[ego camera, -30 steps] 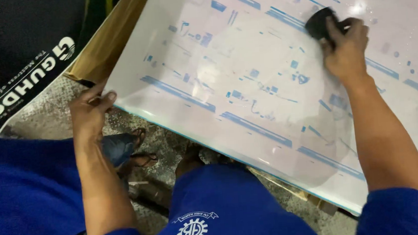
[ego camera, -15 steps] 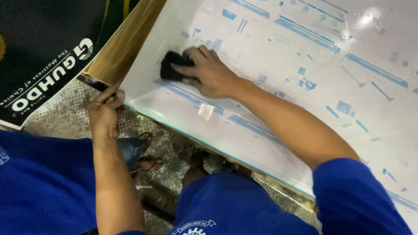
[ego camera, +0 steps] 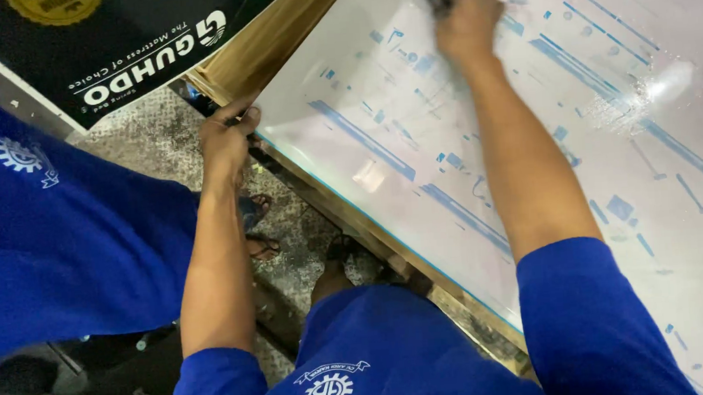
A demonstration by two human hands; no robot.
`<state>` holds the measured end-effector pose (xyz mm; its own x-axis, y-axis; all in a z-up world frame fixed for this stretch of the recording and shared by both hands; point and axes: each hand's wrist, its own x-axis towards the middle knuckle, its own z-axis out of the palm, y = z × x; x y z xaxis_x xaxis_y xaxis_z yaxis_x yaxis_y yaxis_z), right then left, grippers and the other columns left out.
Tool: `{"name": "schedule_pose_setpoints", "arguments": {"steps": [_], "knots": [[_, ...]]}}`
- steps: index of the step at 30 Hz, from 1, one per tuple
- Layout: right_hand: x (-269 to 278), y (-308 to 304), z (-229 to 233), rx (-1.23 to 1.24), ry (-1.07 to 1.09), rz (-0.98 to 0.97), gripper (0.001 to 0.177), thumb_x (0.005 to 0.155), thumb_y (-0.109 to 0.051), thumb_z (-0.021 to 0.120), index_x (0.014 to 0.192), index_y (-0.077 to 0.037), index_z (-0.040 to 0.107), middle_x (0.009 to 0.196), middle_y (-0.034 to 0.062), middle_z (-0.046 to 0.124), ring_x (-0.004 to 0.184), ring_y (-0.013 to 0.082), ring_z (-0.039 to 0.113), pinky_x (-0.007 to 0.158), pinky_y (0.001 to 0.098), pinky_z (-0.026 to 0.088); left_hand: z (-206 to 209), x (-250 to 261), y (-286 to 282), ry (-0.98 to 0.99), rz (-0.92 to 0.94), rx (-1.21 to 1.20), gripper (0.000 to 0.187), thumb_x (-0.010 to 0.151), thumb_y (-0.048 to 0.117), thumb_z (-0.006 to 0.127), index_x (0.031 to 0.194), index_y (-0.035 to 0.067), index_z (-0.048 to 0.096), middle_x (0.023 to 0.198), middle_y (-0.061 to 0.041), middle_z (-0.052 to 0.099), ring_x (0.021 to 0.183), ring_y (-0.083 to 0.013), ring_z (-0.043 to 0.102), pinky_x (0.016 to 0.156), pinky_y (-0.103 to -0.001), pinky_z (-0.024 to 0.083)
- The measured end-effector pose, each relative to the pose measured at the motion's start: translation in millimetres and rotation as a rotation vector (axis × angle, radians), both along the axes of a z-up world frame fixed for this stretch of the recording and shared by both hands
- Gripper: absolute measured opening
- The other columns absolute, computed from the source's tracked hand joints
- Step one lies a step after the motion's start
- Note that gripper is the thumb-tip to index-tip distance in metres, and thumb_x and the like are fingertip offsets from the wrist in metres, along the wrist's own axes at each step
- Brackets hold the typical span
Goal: Cleaning a large offset printing plate using a liquid solvent and a sponge.
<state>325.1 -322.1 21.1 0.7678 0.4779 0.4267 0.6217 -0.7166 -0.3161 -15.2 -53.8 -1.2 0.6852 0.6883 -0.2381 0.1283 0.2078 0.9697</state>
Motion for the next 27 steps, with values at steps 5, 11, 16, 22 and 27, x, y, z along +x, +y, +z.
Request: {"name": "schedule_pose_setpoints", "arguments": {"steps": [5, 11, 16, 22, 27], "knots": [[-145, 65, 32, -0.105, 0.026, 0.477, 0.043, 0.089, -0.030, 0.075, 0.132, -0.025, 0.073, 0.133, 0.0252, 0.047, 0.126, 0.0480, 0.042, 0.105, 0.0583, 0.034, -10, -3, 1, -0.025, -0.023, -0.001, 0.026, 0.095, 0.010, 0.074, 0.121, 0.010, 0.079, 0.094, -0.006, 0.075, 0.064, -0.0109, 0.061, 0.055, -0.025, 0.052], [-126, 12, 67, -0.283, 0.239, 0.784, 0.047, 0.089, -0.018, 0.075, 0.135, -0.027, 0.072, 0.138, 0.0189, 0.049, 0.121, 0.0382, 0.046, 0.106, 0.0496, 0.038, -4, -10, -5, -0.060, 0.051, -0.031, 0.027, 0.094, 0.010, 0.078, 0.121, 0.007, 0.078, 0.093, -0.003, 0.071, 0.069, -0.0101, 0.063, 0.059, -0.025, 0.055], [-33, -8, 40, -0.193, 0.033, 0.305, 0.049, 0.102, -0.014, 0.073, 0.151, -0.018, 0.067, 0.136, 0.0247, 0.051, 0.125, 0.0446, 0.047, 0.103, 0.0555, 0.040, -12, -9, 2, -0.103, 0.012, -0.044, 0.028, 0.094, 0.011, 0.076, 0.121, 0.007, 0.077, 0.091, -0.003, 0.074, 0.065, -0.0113, 0.062, 0.061, -0.025, 0.056], [-119, 31, -7, -0.147, 0.036, 0.348, 0.047, 0.087, -0.014, 0.073, 0.134, -0.013, 0.071, 0.130, 0.0303, 0.054, 0.122, 0.0541, 0.045, 0.098, 0.0689, 0.036, -23, -20, 2, -0.065, -0.028, -0.100, 0.029, 0.093, 0.010, 0.077, 0.121, 0.001, 0.074, 0.086, -0.005, 0.070, 0.063, -0.0129, 0.064, 0.060, -0.027, 0.059], [-193, 58, 54, -0.250, 0.189, 0.873, 0.057, 0.089, -0.016, 0.072, 0.145, -0.013, 0.061, 0.132, 0.0297, 0.053, 0.127, 0.0430, 0.048, 0.108, 0.0585, 0.034, -26, -6, 10, -0.024, 0.083, -0.120, 0.028, 0.086, 0.007, 0.076, 0.112, -0.001, 0.075, 0.091, -0.004, 0.076, 0.065, -0.0135, 0.071, 0.056, -0.031, 0.062]]}}
